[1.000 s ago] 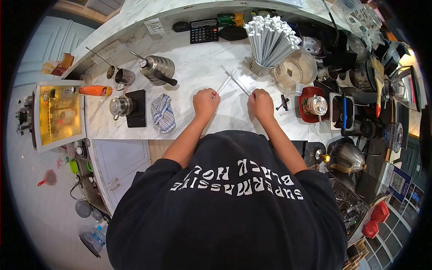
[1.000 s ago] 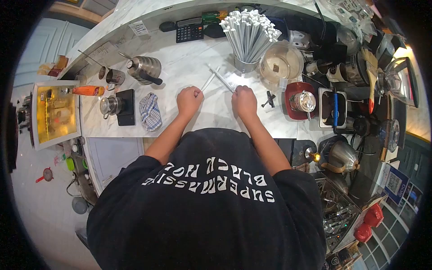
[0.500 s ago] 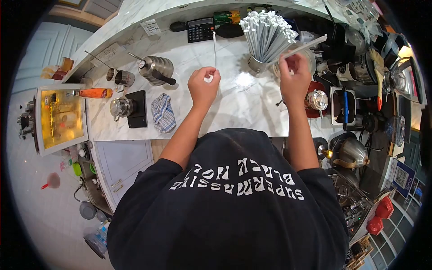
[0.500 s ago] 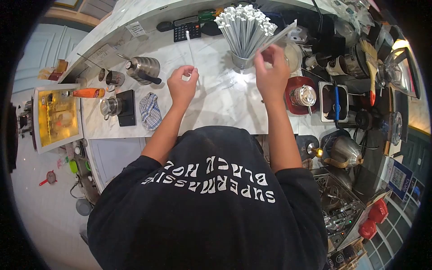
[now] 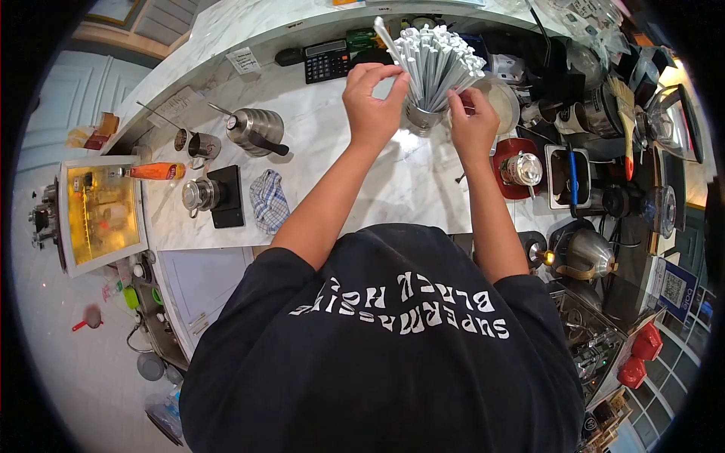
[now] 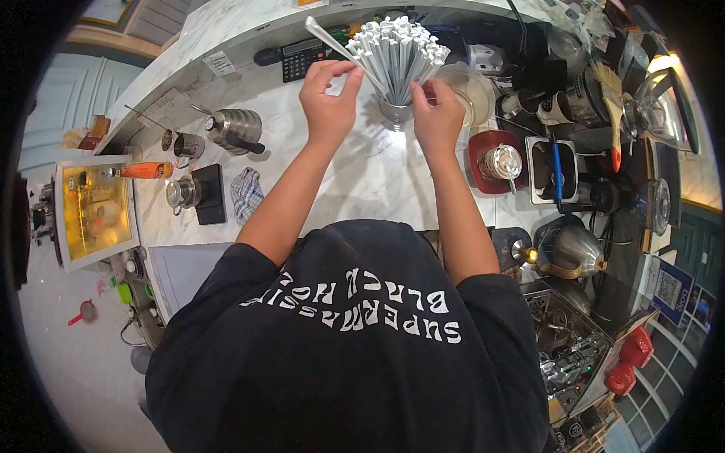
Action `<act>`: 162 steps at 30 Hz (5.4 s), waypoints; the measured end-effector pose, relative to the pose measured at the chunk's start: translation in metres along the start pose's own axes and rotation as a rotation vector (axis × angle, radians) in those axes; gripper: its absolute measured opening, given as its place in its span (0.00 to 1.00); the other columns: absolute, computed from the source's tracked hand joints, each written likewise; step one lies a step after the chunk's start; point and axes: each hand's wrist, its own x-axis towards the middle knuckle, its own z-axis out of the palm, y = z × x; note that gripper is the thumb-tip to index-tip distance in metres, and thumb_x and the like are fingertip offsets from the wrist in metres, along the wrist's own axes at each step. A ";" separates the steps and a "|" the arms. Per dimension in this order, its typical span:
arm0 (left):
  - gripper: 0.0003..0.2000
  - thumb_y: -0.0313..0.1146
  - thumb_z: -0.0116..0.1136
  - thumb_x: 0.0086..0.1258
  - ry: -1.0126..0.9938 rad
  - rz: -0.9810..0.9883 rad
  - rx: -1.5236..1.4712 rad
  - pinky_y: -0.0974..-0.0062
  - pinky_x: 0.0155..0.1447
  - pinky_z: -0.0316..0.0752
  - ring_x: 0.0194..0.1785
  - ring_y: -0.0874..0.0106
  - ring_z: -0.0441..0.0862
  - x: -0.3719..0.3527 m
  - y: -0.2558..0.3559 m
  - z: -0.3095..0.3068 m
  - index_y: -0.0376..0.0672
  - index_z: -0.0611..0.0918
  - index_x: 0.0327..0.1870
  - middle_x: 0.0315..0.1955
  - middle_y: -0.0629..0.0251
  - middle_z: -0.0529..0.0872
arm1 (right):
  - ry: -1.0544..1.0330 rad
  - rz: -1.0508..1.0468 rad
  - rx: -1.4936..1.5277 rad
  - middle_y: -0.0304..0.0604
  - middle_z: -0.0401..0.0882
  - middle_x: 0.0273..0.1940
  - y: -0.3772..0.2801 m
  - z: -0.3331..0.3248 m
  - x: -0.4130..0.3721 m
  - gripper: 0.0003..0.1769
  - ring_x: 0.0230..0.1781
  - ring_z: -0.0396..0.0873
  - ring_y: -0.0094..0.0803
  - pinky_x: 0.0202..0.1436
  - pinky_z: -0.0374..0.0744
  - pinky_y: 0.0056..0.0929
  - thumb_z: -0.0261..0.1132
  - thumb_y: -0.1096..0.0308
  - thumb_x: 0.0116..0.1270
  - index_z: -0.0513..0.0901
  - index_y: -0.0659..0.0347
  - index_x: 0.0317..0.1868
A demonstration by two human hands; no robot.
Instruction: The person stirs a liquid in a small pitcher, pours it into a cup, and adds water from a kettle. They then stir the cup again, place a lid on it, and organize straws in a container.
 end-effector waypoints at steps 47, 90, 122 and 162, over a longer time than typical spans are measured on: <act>0.25 0.38 0.79 0.63 -0.057 -0.015 0.220 0.64 0.59 0.75 0.52 0.61 0.77 -0.010 -0.023 0.023 0.45 0.85 0.61 0.53 0.59 0.78 | -0.014 0.068 -0.178 0.48 0.90 0.31 -0.001 0.011 -0.005 0.12 0.28 0.87 0.39 0.36 0.81 0.37 0.78 0.61 0.65 0.92 0.63 0.36; 0.22 0.50 0.46 0.85 -0.423 -0.202 0.296 0.52 0.79 0.61 0.74 0.51 0.68 0.058 -0.034 0.017 0.61 0.82 0.73 0.71 0.51 0.76 | -0.301 -0.593 -0.515 0.48 0.78 0.73 -0.018 -0.003 0.090 0.27 0.73 0.75 0.52 0.74 0.73 0.48 0.65 0.57 0.77 0.79 0.59 0.72; 0.26 0.49 0.49 0.86 -0.162 -0.373 0.124 0.57 0.77 0.65 0.71 0.52 0.73 0.007 -0.068 -0.032 0.43 0.73 0.76 0.66 0.47 0.76 | -0.567 -0.692 -0.677 0.46 0.70 0.80 -0.056 0.010 0.089 0.50 0.80 0.67 0.49 0.81 0.68 0.53 0.70 0.33 0.67 0.72 0.59 0.78; 0.21 0.43 0.43 0.85 -0.408 -0.193 0.210 0.57 0.80 0.63 0.73 0.52 0.74 0.054 -0.042 0.015 0.50 0.84 0.69 0.66 0.46 0.81 | -0.395 -0.329 -0.110 0.53 0.72 0.78 -0.021 -0.007 0.058 0.24 0.81 0.66 0.53 0.84 0.63 0.43 0.54 0.66 0.84 0.75 0.62 0.76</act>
